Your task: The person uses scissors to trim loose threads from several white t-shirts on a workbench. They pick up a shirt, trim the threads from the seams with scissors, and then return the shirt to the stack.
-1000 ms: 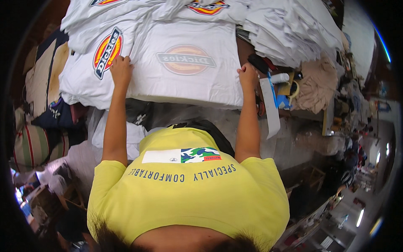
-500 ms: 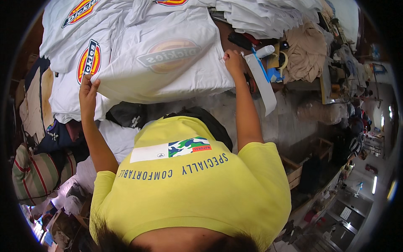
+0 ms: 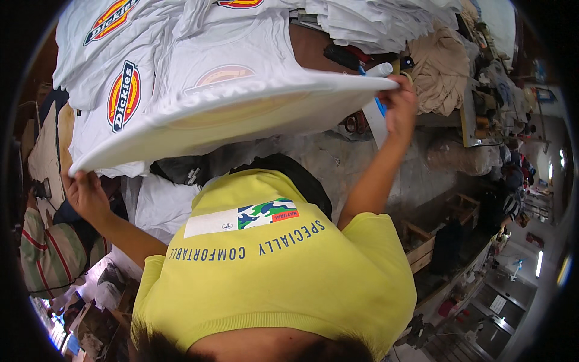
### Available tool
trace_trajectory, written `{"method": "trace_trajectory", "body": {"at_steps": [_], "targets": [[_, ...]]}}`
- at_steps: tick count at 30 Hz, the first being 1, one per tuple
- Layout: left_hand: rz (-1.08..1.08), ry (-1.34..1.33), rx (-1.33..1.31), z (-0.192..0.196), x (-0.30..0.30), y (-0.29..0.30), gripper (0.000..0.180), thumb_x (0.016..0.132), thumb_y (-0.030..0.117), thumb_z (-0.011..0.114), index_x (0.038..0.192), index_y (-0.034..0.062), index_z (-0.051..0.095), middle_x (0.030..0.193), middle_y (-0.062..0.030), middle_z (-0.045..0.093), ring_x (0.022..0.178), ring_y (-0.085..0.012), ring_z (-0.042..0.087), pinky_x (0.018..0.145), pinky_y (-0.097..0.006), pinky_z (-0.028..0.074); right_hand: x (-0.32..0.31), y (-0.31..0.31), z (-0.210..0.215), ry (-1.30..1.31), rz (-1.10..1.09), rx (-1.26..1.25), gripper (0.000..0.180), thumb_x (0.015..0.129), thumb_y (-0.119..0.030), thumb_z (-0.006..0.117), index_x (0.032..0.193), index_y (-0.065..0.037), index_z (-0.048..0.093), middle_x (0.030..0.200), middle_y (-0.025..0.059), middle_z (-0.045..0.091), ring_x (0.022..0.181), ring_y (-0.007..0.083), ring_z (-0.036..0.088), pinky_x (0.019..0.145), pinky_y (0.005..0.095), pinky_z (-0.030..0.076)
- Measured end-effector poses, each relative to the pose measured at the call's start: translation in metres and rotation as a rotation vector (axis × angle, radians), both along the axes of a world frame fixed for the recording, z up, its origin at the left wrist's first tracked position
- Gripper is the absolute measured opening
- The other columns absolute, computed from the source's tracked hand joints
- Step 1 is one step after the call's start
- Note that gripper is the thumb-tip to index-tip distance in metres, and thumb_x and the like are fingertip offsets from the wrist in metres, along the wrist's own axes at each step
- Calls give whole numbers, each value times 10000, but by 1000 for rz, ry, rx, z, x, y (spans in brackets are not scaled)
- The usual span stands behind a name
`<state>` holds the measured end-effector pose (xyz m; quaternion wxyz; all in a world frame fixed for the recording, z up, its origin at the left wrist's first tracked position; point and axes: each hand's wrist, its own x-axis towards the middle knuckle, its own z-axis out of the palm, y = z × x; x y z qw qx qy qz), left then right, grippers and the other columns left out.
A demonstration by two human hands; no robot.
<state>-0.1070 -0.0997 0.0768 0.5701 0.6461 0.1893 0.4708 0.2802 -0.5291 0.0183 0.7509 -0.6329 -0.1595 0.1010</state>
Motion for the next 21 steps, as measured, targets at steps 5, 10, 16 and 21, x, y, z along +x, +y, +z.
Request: {"method": "trace_trajectory", "body": {"at_steps": [5, 10, 16, 21], "targets": [[-78, 340, 46, 34, -27, 10, 246, 868, 140, 548, 1031, -15, 447, 731, -64, 532, 580, -96, 495, 495, -183, 361, -13, -52, 71, -21, 97, -107, 172, 798, -62, 570, 958, -54, 509, 895, 99, 584, 779, 155, 583, 600, 269, 498], [-43, 82, 160, 63, -40, 63, 319, 866, 100, 521, 1121, -56, 408, 909, -115, 539, 803, -170, 555, 749, -287, 467, 4, -24, 110, -291, 84, 118, 193, 806, -38, 530, 992, -42, 480, 880, 84, 566, 781, 176, 578, 665, 296, 502], [-80, 167, 165, 84, 131, 171, 399, 864, 188, 556, 1181, -36, 462, 1128, -122, 529, 1014, -143, 517, 872, -269, 413, 137, 106, 97, -324, 18, 46, 348, 783, 10, 537, 1125, 2, 475, 990, 95, 563, 808, 164, 582, 700, 259, 494], [321, 476, 709, -33, 183, 199, 594, 756, 309, 674, 1186, -38, 454, 1127, -174, 539, 1001, -257, 537, 851, -318, 424, 123, 161, 7, -766, 52, -263, 433, 772, 36, 492, 1197, -23, 435, 1052, 90, 535, 923, 167, 545, 775, 255, 462]]}}
